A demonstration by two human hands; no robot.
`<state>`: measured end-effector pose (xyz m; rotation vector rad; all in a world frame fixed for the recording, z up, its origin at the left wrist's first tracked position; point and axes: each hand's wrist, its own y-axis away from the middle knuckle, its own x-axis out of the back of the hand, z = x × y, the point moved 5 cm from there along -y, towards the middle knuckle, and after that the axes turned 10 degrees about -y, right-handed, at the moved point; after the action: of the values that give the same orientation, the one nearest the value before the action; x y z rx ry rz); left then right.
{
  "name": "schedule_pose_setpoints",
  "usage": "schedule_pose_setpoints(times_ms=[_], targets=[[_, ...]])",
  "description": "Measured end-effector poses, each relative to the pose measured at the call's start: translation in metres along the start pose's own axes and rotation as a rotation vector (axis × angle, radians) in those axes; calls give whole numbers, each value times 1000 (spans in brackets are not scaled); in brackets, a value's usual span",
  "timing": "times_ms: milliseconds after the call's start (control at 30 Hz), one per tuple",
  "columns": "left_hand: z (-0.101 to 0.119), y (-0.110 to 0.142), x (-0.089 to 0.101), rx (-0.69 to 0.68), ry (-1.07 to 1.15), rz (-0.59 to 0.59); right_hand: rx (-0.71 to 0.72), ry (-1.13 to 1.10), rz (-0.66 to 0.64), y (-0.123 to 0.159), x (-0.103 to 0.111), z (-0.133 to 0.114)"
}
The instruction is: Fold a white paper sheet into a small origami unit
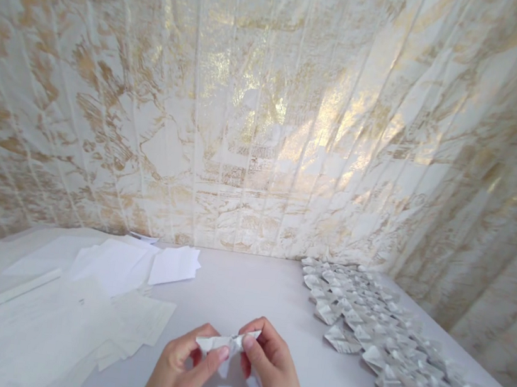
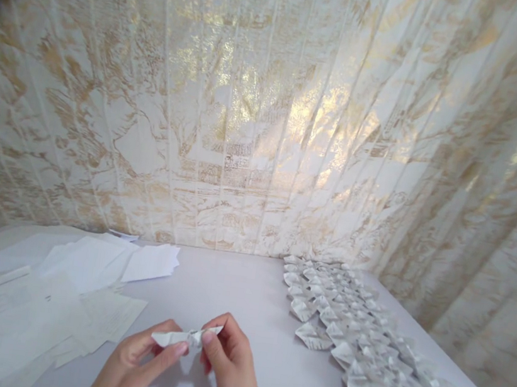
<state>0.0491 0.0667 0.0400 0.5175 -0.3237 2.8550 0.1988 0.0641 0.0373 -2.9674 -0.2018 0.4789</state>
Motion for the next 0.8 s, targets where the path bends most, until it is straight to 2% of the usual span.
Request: schedule_pose_setpoints(times_ms=[133,300,433,633,800], targets=[[0,2,-1,-25,-29,-34,-40,14,-25,0,-3,-2],[0,2,-5,-84,-60,-120,-18,43,73,1,1,-7],[-3,2,-5,-28,-72,-111,-68,21,105,2,3,-6],[-10,0,-4,59,-132,-71,-49,54,94,-3,10,-1],[-17,-7,-1,145,74,-9,0,90,73,-4,11,2]])
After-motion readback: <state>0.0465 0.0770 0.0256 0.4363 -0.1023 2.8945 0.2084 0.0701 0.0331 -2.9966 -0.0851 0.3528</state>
